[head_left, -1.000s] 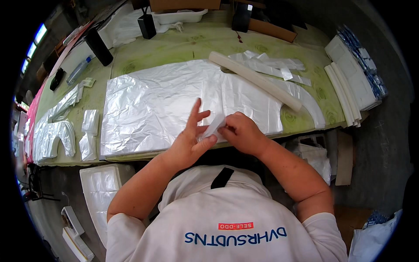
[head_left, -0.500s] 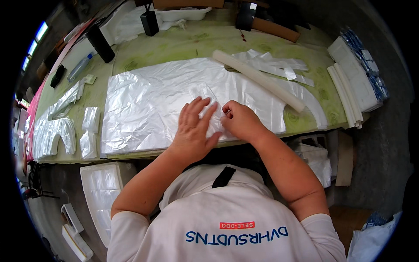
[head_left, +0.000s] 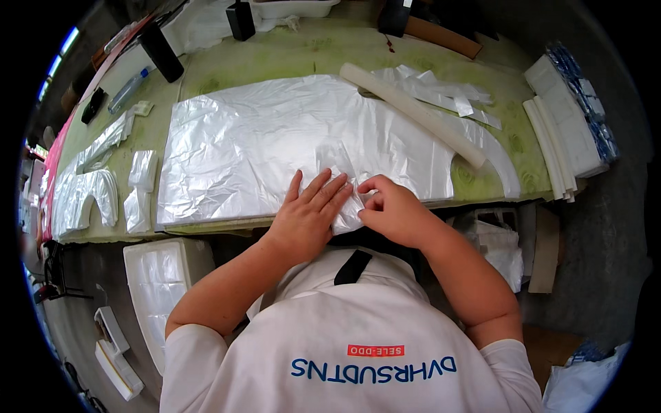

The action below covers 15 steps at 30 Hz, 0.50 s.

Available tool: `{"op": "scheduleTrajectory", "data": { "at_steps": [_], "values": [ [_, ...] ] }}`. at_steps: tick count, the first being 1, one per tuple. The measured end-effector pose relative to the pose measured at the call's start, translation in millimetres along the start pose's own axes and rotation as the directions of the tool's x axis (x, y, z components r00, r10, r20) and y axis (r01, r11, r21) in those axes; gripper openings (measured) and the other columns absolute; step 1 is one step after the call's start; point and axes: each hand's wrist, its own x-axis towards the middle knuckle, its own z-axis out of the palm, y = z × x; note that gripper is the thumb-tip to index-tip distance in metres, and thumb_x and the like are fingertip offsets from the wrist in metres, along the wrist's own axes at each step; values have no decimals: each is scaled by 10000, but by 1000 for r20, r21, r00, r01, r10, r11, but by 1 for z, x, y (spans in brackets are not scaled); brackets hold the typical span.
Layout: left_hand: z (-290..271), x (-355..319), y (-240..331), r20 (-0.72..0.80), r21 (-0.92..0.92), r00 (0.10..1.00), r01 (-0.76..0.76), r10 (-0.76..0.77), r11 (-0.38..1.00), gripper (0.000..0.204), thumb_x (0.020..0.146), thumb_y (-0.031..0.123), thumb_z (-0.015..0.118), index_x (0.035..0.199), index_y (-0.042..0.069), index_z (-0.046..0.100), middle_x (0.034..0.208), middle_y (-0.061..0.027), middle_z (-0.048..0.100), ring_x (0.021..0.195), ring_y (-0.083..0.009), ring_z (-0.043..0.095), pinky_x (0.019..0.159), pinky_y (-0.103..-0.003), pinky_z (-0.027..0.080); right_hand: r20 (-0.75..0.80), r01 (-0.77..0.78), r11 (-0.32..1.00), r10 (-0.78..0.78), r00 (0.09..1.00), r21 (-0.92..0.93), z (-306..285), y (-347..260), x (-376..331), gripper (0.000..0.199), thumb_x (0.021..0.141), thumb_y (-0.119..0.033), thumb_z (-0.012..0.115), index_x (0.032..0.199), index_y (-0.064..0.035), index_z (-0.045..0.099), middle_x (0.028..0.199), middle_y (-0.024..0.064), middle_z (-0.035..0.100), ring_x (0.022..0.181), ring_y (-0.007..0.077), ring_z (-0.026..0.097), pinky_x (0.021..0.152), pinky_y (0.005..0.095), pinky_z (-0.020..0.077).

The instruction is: The person wraps a white rectangular object with clear plastic film on a workbench. They unroll the film, fold it over the object, and smooth it down repeatedly. The wrapped item is set aside, and the process is repeated with another object.

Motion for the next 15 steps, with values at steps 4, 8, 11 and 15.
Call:
{"op": "scheduleTrajectory", "data": {
  "at_steps": [4, 8, 11, 15],
  "values": [
    [1, -2, -4, -4, -78, 997, -72, 71, 994, 796, 723, -8, 649, 1491, 121, 480, 1585, -67, 419, 1494, -322, 337, 1221, -606, 163, -106, 493, 808, -548, 829, -321, -9, 10, -1, 434, 772, -57, 642, 1204, -43, 602, 1150, 121, 670, 1053, 285, 600, 933, 408, 475],
    [-6, -1, -5, -38, -196, 996, -87, 81, 977, 695, 722, -49, 633, 1393, 120, 580, 1468, -87, 513, 1412, -303, 435, 1198, -584, 244, 62, 612, 614, -679, 732, -499, -14, 30, 7, 456, 702, -36, 648, 1154, -93, 651, 1278, 94, 638, 1183, 343, 547, 1039, 438, 417],
    [-8, 1, -4, -157, -285, 986, 6, -53, 958, 553, 719, -59, 640, 1248, 99, 659, 1296, -94, 611, 1276, -298, 541, 1137, -519, 360, 46, 623, 605, -698, 715, -497, -13, 37, 9, 402, 696, -53, 676, 1096, -97, 672, 1240, 92, 641, 1154, 341, 556, 1012, 424, 431],
    [-1, 7, -9, -298, -318, 941, 60, -160, 946, 314, 745, -6, 686, 1049, 70, 695, 1075, -82, 689, 1088, -312, 618, 1014, -448, 450, -60, 587, 637, -702, 710, -500, -6, 39, 13, 298, 724, -113, 719, 1018, -93, 679, 1120, 91, 639, 1072, 328, 567, 949, 434, 448]
  ]
}}
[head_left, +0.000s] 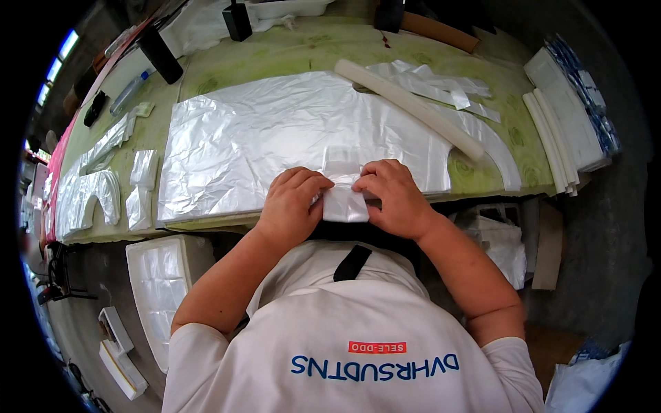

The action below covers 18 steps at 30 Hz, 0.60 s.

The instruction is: The person wraps a white rectangular object with clear plastic film on a workbench. They unroll the film, fold it over the object, and smooth it down repeatedly. The wrapped item is set aside, and the process is repeated with another object.

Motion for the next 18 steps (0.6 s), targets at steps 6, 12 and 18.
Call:
{"op": "scheduleTrajectory", "data": {
  "at_steps": [6, 12, 18],
  "values": [
    [5, 4, 0, -71, 63, 993, 97, -93, 993, 110, 896, 153, 669, 909, 48, 695, 961, -80, 697, 1008, -323, 626, 926, -447, 454, -61, -188, 982, 190, 980, 32, 12, 7, 14, 117, 794, -179, 710, 804, -64, 690, 925, 113, 633, 908, 336, 585, 838, 457, 464],
    [3, 16, 0, -38, 145, 983, 182, -178, 973, 148, 901, 188, 672, 920, 41, 677, 966, -81, 690, 962, -334, 619, 891, -450, 450, -77, -264, 946, 253, 964, -190, 22, 4, 23, 203, 829, -234, 644, 758, -54, 706, 866, 125, 648, 890, 346, 612, 797, 481, 497],
    [3, 22, 2, -37, 204, 999, 41, -34, 978, 454, 909, 288, 684, 1316, 120, 575, 1409, -114, 532, 1296, -369, 478, 1076, -539, 352, -54, -290, 931, 285, 957, -221, 22, 1, 26, 179, 815, -223, 645, 780, -59, 707, 882, 124, 652, 895, 351, 615, 803, 487, 501]
  ]
}}
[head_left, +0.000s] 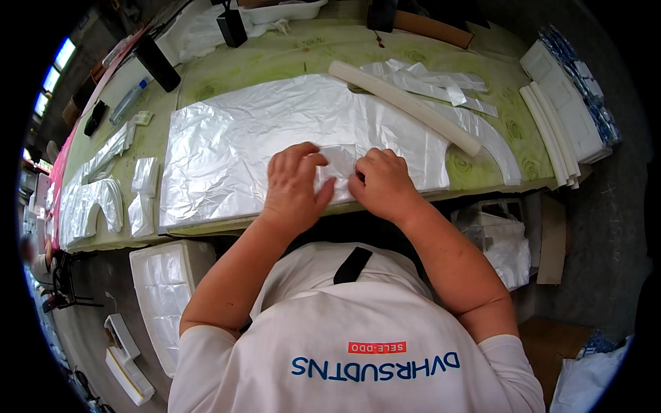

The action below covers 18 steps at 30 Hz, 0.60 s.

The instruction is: The person wraps a white rectangular object with clear plastic film on a workbench. They unroll the film, fold it over the object, and smooth it down repeatedly. The wrapped item is set aside, and the process is repeated with another object.

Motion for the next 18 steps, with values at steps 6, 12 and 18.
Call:
{"op": "scheduleTrajectory", "data": {
  "at_steps": [6, 12, 18],
  "values": [
    [2, 3, 8, 303, 162, 952, -20, -30, 987, 723, 941, 521, 614, 1552, 194, 406, 1631, -179, 297, 1523, -394, 224, 1188, -667, 143, 76, -195, 966, 185, 980, 166, -8, -3, 2, 369, 791, -234, 655, 1132, -93, 670, 1060, 144, 669, 1040, 372, 617, 909, 482, 493],
    [-16, -40, 17, 101, -388, 993, -10, 54, 921, 559, 914, 277, 749, 1367, 45, 517, 1378, -154, 556, 1236, -308, 552, 1094, -407, 408, 229, -129, 991, 116, 967, 41, -15, 0, 14, 580, 774, -257, 652, 1341, -138, 617, 1141, 156, 663, 1092, 371, 612, 958, 485, 485],
    [4, -75, 25, 756, -634, 591, 768, -283, -92, 372, 1069, 285, 535, 1363, 58, 510, 1283, -78, 621, 1176, -178, 588, 983, -326, 476, 285, -74, 996, 56, 957, 50, -23, -8, 4, 533, 745, -264, 658, 1260, -131, 672, 1089, 145, 651, 1072, 365, 595, 958, 479, 465]
  ]
}}
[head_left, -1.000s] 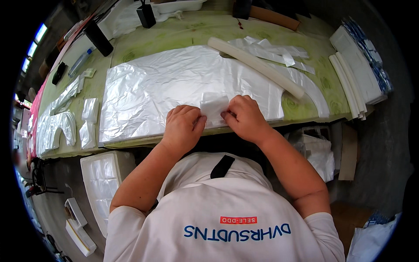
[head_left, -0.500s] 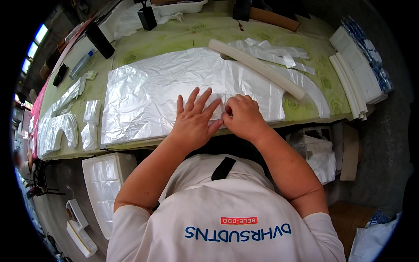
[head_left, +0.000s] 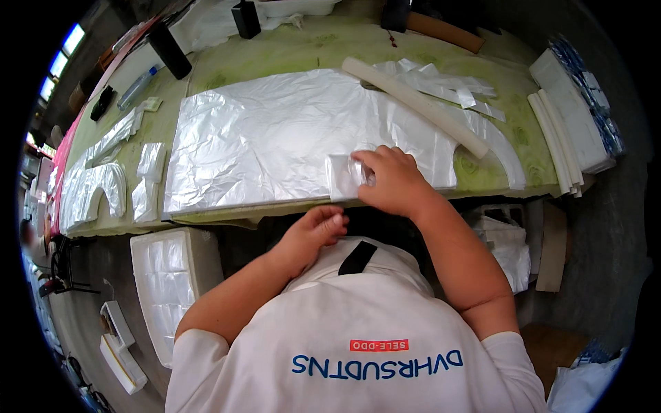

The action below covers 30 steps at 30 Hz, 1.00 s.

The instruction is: The person wraps a white rectangular object with clear plastic film on a workbench. They unroll the film, fold it over the object, and smooth it down repeatedly. The wrapped item is set aside, and the process is repeated with another object.

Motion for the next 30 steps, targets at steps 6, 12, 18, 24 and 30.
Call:
{"op": "scheduleTrajectory", "data": {
  "at_steps": [6, 12, 18, 24, 30],
  "values": [
    [19, 5, 4, -23, -356, 1000, 10, -19, 934, 280, 1031, 251, 595, 1248, 75, 585, 1088, -30, 649, 961, -119, 615, 844, -289, 507, -281, 234, 946, -167, 945, 226, 10, -28, -58, 442, 779, -169, 705, 1205, -58, 665, 1061, 124, 644, 995, 306, 586, 921, 426, 474],
    [18, -8, 4, -67, -86, 987, -152, 146, 985, 242, 1031, 169, 588, 1258, 90, 567, 1095, -19, 622, 922, -79, 567, 754, -244, 472, -4, -94, 516, 186, 983, 852, 25, -46, -63, 302, 906, -57, 700, 1196, -45, 615, 948, 12, 615, 814, 77, 554, 724, 251, 491],
    [13, -28, 6, -274, -206, 874, -462, 402, 863, 277, 982, 36, 623, 1250, 68, 561, 1208, -39, 610, 1085, -131, 594, 930, -296, 504, -203, 23, 488, 319, 926, 873, 31, -42, -55, 213, 910, -4, 677, 1102, -46, 595, 960, -1, 590, 840, 73, 544, 757, 244, 484],
    [-10, -22, -8, -247, -53, 883, -423, 399, 904, 115, 951, -9, 664, 1040, 61, 681, 1015, 15, 666, 978, -80, 604, 892, -250, 490, -166, 43, 425, 257, 952, 904, 33, -55, -54, 244, 931, 23, 652, 1149, -51, 572, 986, 12, 593, 861, 78, 550, 779, 237, 489],
    [-170, -76, 56, -598, 440, 420, -541, 683, 717, 197, 890, 5, 555, 1020, 48, 697, 993, 0, 661, 934, -103, 598, 897, -255, 466, -116, 22, 344, 253, 960, 939, 40, -39, -58, 184, 977, 8, 582, 1154, -40, 567, 1036, 43, 617, 861, 114, 584, 783, 262, 507]
  ]
}}
